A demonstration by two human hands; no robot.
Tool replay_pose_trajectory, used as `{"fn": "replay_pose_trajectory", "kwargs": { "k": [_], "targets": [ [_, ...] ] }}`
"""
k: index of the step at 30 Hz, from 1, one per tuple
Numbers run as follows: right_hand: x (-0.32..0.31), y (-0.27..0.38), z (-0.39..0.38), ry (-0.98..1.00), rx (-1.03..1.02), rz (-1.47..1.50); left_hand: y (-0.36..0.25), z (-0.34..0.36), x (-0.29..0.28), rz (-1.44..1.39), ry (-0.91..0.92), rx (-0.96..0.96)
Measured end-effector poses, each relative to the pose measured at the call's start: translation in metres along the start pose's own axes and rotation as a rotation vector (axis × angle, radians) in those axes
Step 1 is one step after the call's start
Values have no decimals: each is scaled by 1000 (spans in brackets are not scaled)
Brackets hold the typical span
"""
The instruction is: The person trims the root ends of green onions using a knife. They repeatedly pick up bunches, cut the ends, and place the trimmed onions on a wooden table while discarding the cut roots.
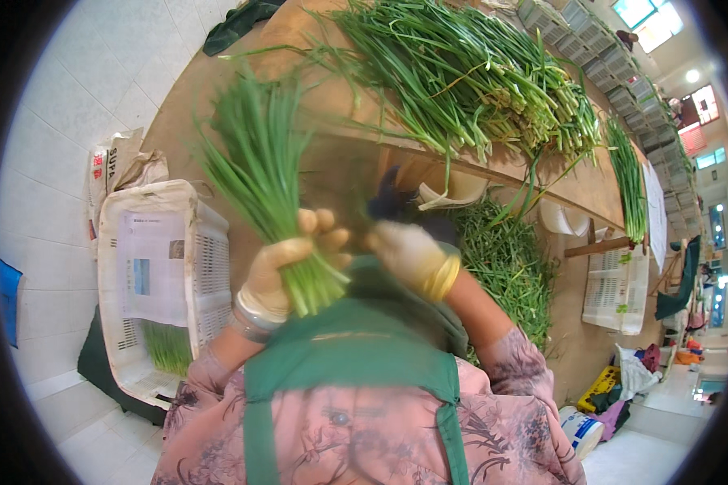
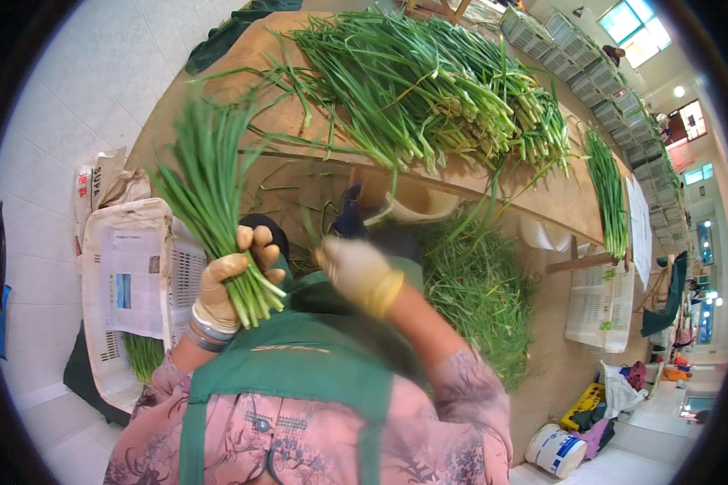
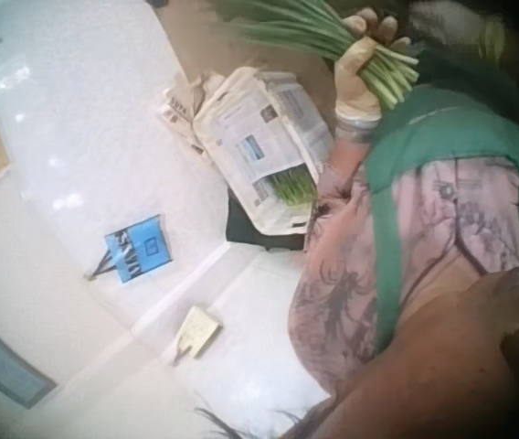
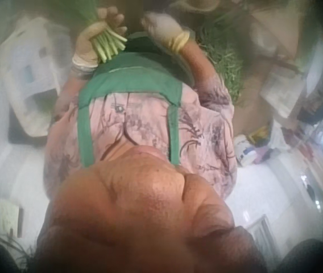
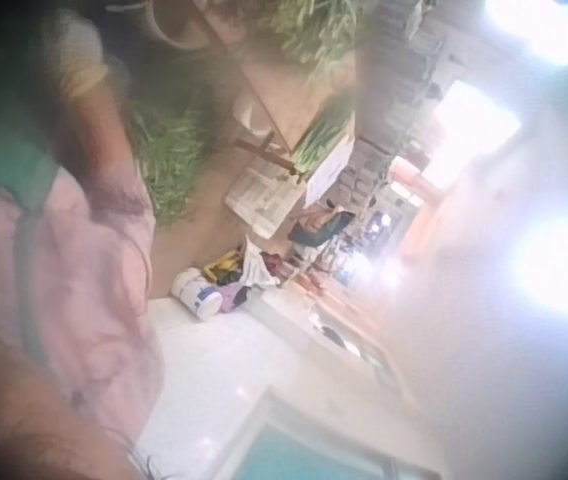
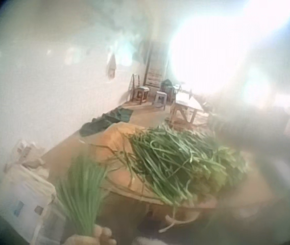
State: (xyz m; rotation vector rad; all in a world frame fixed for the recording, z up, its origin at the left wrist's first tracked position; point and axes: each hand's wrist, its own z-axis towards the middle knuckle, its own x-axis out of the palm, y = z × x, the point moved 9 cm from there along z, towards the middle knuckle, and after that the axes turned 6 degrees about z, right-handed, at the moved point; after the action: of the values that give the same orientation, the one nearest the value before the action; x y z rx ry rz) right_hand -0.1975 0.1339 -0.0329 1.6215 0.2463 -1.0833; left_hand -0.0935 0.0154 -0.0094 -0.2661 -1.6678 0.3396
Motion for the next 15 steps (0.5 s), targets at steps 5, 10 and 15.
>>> {"fn": "replay_pose_trajectory", "kwargs": {
  "k": [5, 10, 15],
  "targets": [
    [-9, 27, -42, 228, 7, -411, -11, 4, 1, 127, 72, 17],
    [-140, 76, 30, -471, -167, -646, -4, 12, 8, 143, 14, 11],
    [-143, 4, 64, -288, 23, -785, -7, 15, 27, 150, 49, 36]
  ]
}}
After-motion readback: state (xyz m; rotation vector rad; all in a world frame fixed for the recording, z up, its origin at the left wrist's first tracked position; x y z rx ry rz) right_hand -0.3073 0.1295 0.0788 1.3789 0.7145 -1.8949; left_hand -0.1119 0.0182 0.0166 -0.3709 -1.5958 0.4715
